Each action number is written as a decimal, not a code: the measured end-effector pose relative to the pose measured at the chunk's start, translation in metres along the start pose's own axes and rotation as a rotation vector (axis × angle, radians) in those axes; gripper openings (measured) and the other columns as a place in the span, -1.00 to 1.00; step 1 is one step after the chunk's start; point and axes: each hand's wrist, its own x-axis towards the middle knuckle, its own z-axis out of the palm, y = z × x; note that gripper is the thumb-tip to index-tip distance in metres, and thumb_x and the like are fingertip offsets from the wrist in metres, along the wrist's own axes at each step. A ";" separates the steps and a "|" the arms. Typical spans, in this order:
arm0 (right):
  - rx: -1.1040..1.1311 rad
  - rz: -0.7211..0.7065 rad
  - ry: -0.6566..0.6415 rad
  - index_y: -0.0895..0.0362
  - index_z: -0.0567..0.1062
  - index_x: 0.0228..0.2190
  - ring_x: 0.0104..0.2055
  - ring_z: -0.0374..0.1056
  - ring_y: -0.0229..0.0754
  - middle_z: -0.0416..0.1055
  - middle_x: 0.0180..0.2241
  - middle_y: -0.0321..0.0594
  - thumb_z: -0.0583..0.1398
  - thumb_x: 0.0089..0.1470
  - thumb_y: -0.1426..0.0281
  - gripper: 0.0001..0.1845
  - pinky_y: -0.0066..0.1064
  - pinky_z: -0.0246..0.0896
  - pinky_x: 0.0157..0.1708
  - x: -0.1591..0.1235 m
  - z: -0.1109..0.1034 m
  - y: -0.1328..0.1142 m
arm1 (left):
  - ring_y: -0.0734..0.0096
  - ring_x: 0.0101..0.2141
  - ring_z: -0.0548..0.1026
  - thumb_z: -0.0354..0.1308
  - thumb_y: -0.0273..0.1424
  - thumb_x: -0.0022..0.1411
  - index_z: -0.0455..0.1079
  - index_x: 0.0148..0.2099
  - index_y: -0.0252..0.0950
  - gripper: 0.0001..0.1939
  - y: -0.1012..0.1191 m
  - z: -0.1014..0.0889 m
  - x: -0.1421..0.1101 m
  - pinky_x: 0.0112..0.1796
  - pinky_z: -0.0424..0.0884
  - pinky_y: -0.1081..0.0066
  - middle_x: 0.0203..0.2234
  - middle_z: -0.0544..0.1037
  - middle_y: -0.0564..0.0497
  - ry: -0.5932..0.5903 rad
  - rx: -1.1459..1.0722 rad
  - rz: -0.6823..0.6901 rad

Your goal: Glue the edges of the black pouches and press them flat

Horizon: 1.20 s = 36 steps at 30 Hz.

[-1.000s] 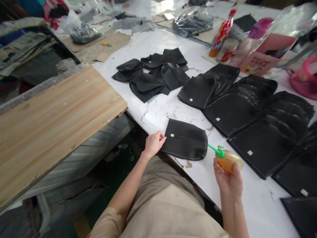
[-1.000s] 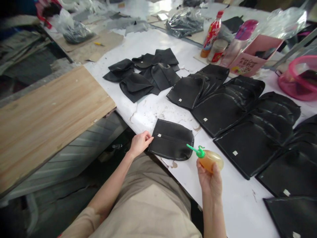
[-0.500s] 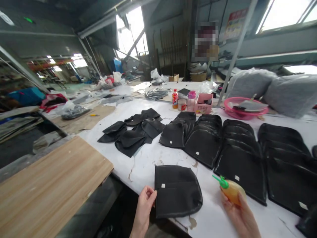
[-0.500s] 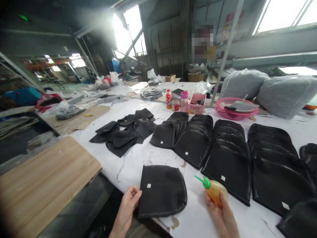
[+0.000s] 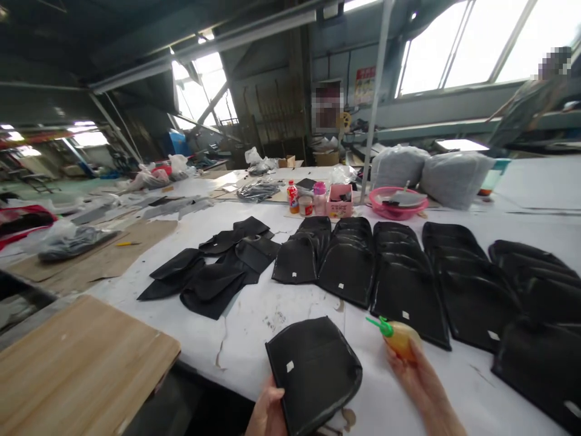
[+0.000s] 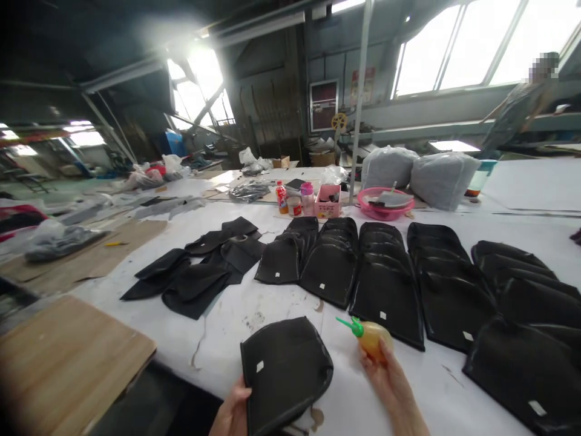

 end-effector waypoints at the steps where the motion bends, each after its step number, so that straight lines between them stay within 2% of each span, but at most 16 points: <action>1: 0.010 0.021 0.010 0.23 0.54 -0.16 -0.40 0.49 -0.19 0.57 -0.24 -0.06 0.61 -0.33 0.33 -0.33 -0.44 0.53 -0.46 -0.001 0.002 0.000 | -0.11 -0.04 0.61 0.35 -0.17 -0.10 0.57 -0.11 -0.01 -0.59 -0.001 0.001 0.001 -0.08 0.58 0.04 -0.13 0.67 -0.02 -0.015 -0.014 -0.013; 3: 0.030 0.063 0.028 0.20 0.54 -0.16 -0.42 0.45 -0.24 0.55 -0.26 -0.14 0.61 -0.35 0.31 -0.31 -0.48 0.49 -0.48 -0.004 0.006 -0.001 | -0.09 -0.02 0.61 0.33 -0.20 -0.05 0.56 -0.02 -0.02 -0.54 0.001 0.007 0.004 -0.07 0.59 0.05 -0.09 0.66 -0.01 -0.009 -0.014 -0.023; 6: 0.046 0.002 -0.012 0.15 0.53 -0.14 -0.45 0.36 -0.32 0.52 -0.27 -0.20 0.60 -0.29 0.24 -0.33 -0.54 0.41 -0.52 -0.010 0.015 -0.002 | -0.06 0.00 0.61 0.32 -0.27 -0.06 0.56 0.04 -0.05 -0.48 0.010 0.023 0.011 -0.03 0.58 0.09 -0.10 0.67 -0.01 0.011 -0.003 -0.001; 11: 0.089 -0.048 -0.060 0.14 0.55 -0.16 -0.45 0.27 -0.34 0.50 -0.29 -0.20 0.56 -0.20 0.14 -0.39 -0.58 0.35 -0.57 -0.015 0.024 -0.006 | 0.01 0.04 0.60 0.29 -0.38 -0.09 0.55 0.11 -0.07 -0.38 0.037 0.073 0.037 0.07 0.53 0.14 -0.09 0.68 0.00 -0.029 -0.081 0.104; 16: 0.176 -0.063 -0.064 0.12 0.55 -0.14 -0.43 0.28 -0.34 0.54 -0.25 -0.18 0.59 -0.23 0.21 -0.37 -0.60 0.36 -0.55 -0.017 0.024 -0.008 | 0.13 0.05 0.59 0.23 -0.51 0.00 0.48 0.20 -0.21 -0.36 0.057 0.130 0.086 0.08 0.50 0.25 0.00 0.65 -0.04 -0.170 -0.192 0.164; 18: 0.209 -0.052 -0.049 0.11 0.55 -0.14 -0.44 0.29 -0.35 0.56 -0.25 -0.16 0.60 -0.25 0.24 -0.37 -0.60 0.35 -0.55 -0.017 0.024 -0.007 | 0.20 0.02 0.61 0.20 -0.56 0.01 0.47 0.20 -0.23 -0.36 0.056 0.150 0.111 0.02 0.52 0.33 0.01 0.65 -0.05 -0.188 -0.260 0.174; 21: 0.233 -0.045 -0.019 0.13 0.57 -0.17 -0.45 0.30 -0.33 0.57 -0.27 -0.13 0.61 -0.27 0.24 -0.38 -0.58 0.33 -0.58 -0.016 0.025 -0.005 | 0.24 -0.03 0.63 0.15 -0.62 0.02 0.47 0.19 -0.24 -0.35 0.042 0.169 0.143 -0.10 0.54 0.41 -0.01 0.67 -0.04 -0.166 -0.340 0.158; 24: 0.228 -0.049 -0.007 0.12 0.57 -0.20 -0.46 0.30 -0.32 0.57 -0.28 -0.13 0.61 -0.28 0.20 -0.39 -0.56 0.32 -0.58 -0.014 0.025 -0.003 | 0.22 -0.05 0.64 0.11 -0.63 0.03 0.47 0.18 -0.29 -0.37 0.018 0.172 0.163 -0.15 0.55 0.39 -0.03 0.67 -0.08 -0.127 -0.383 0.107; 29: 0.214 -0.044 -0.008 0.11 0.57 -0.21 -0.46 0.30 -0.32 0.56 -0.28 -0.18 0.60 -0.25 0.19 -0.42 -0.53 0.32 -0.56 -0.012 0.021 0.000 | 0.22 -0.02 0.62 0.08 -0.61 0.05 0.46 0.20 -0.33 -0.38 -0.021 0.153 0.170 -0.05 0.54 0.35 -0.02 0.66 -0.10 -0.070 -0.412 0.027; 32: 0.213 -0.034 -0.003 0.12 0.57 -0.21 -0.46 0.31 -0.32 0.55 -0.29 -0.18 0.60 -0.24 0.18 -0.42 -0.52 0.32 -0.55 -0.012 0.019 0.001 | 0.23 -0.03 0.63 0.08 -0.61 0.03 0.44 0.21 -0.33 -0.36 -0.031 0.145 0.167 -0.05 0.55 0.34 -0.02 0.66 -0.10 -0.031 -0.383 -0.023; 36: 0.204 -0.014 0.020 0.14 0.57 -0.20 -0.46 0.32 -0.31 0.55 -0.30 -0.17 0.60 -0.26 0.19 -0.40 -0.51 0.34 -0.54 -0.013 0.020 0.001 | 0.29 -0.15 0.65 0.07 -0.63 0.02 0.42 0.20 -0.29 -0.35 -0.031 0.146 0.161 -0.16 0.56 0.38 -0.06 0.67 -0.09 0.036 -0.331 -0.029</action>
